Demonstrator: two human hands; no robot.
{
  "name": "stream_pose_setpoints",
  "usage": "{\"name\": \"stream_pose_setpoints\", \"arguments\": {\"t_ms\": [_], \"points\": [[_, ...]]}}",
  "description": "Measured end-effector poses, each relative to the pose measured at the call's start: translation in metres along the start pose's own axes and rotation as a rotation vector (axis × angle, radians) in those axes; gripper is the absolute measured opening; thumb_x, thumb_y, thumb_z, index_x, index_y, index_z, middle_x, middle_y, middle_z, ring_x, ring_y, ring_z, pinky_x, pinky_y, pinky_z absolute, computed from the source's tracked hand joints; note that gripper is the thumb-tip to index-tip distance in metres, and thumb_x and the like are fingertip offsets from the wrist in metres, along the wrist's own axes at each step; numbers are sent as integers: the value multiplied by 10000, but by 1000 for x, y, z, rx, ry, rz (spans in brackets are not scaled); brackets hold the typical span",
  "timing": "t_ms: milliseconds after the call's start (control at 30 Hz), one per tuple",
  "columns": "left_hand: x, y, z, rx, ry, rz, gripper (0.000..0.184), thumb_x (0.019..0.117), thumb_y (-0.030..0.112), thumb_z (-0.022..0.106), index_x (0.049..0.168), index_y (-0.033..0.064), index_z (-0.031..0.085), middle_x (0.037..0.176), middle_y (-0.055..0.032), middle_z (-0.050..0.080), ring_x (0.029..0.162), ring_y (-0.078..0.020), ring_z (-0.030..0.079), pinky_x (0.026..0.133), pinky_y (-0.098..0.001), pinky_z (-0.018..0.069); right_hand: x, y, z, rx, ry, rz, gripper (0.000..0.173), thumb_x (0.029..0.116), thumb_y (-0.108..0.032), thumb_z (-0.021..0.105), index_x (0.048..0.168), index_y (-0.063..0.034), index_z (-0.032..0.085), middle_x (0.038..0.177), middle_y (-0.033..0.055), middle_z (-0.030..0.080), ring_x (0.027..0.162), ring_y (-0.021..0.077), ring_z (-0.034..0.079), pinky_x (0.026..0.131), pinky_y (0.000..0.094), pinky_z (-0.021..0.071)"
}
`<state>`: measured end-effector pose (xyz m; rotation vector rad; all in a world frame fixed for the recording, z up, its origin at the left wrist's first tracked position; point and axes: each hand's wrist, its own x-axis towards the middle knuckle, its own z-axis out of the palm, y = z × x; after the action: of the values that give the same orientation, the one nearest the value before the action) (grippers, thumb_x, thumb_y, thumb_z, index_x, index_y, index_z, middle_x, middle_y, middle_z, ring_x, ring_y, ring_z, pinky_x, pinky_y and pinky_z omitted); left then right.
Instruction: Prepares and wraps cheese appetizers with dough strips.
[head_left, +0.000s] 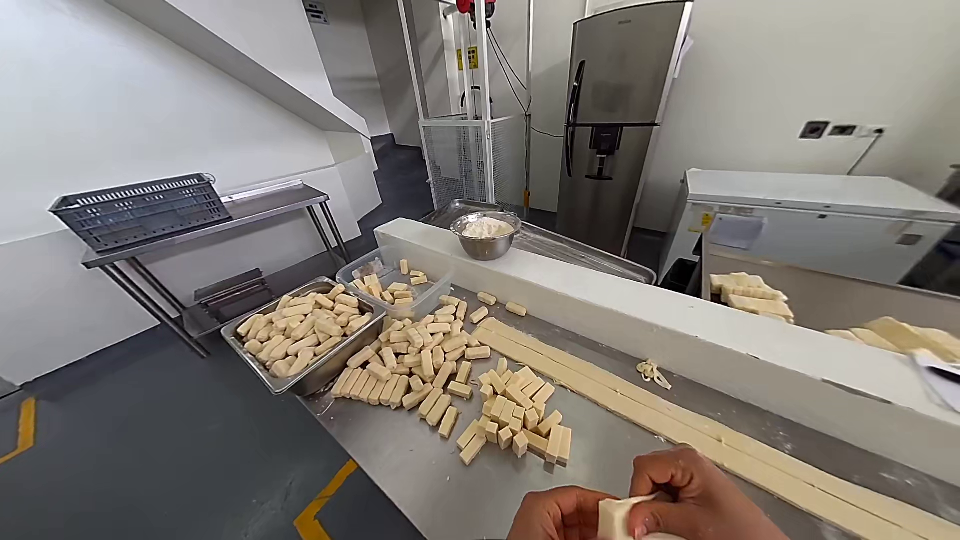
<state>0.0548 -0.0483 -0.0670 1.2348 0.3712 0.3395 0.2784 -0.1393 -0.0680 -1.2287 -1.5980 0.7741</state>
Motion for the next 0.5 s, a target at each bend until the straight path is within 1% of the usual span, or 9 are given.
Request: {"name": "stream_pose_setpoints", "arguments": {"t_ms": [67, 133, 167, 233, 300, 367, 400, 433, 500], "points": [[1, -2, 1, 65, -31, 4, 349, 870, -16, 710, 1207, -79, 648, 1119, -66, 648, 958, -91, 662, 873, -281, 574, 2, -5, 9, -54, 30, 9, 478, 842, -409, 818, 607, -99, 540, 543, -111, 440, 500, -84, 356, 463, 135, 247], [2, -4, 1, 96, -15, 29, 334, 834, -24, 745, 1161, -63, 689, 1075, -46, 671, 935, -70, 663, 861, -263, 570, 3, -6, 11, -45, 12, -2, 508, 844, -402, 814, 590, -107, 488, 535, -110, 406, 494, -77, 333, 462, 144, 223], [2, -3, 1, 97, 1, 39, 326, 850, -25, 734, 1172, -58, 691, 1063, -43, 697, 931, -70, 676, 866, -269, 574, 2, -4, 9, -25, -6, -8, 469, 860, -388, 806, 621, -97, 527, 555, -105, 430, 508, -79, 351, 468, 134, 241], [1, 0, -1, 80, 42, 58, 332, 921, -35, 660, 1249, -83, 647, 1089, -76, 744, 959, -101, 714, 905, -304, 581, -1, 3, 1, -4, -37, 7, 341, 895, -326, 787, 747, -50, 654, 626, -78, 528, 558, -79, 422, 501, 120, 316], [3, 0, -3, 82, 54, 51, 332, 961, -32, 604, 1286, -95, 617, 1115, -91, 743, 1002, -114, 715, 942, -315, 571, -3, 3, 0, -51, -14, 65, 293, 897, -292, 782, 798, -30, 695, 645, -68, 565, 567, -74, 442, 513, 127, 335], [4, -3, -3, 101, 23, 37, 315, 958, -9, 614, 1261, -96, 627, 1183, -103, 711, 1053, -113, 687, 954, -316, 556, -2, -3, 7, -128, 39, 115, 345, 862, -315, 805, 733, -25, 669, 604, -55, 548, 541, -55, 438, 499, 152, 329], [5, -5, -4, 106, -4, 36, 318, 931, 1, 646, 1231, -103, 635, 1227, -115, 663, 1078, -121, 656, 958, -319, 545, -1, -7, 11, -159, 57, 130, 411, 843, -353, 818, 674, -33, 623, 576, -60, 506, 527, -45, 409, 492, 170, 302], [6, -7, -4, 94, -15, 16, 318, 895, -5, 680, 1197, -94, 643, 1219, -100, 619, 1071, -122, 634, 944, -317, 549, 0, -10, 15, -178, 62, 134, 470, 835, -385, 821, 630, -45, 569, 557, -67, 461, 516, -37, 377, 489, 184, 273], [6, -9, -4, 33, 17, 1, 316, 866, -38, 708, 1180, -58, 677, 1139, -59, 664, 998, -109, 673, 895, -312, 584, -1, -9, 18, -172, 47, 125, 489, 849, -389, 813, 621, -44, 552, 549, -59, 447, 511, -29, 367, 486, 191, 263]]}}
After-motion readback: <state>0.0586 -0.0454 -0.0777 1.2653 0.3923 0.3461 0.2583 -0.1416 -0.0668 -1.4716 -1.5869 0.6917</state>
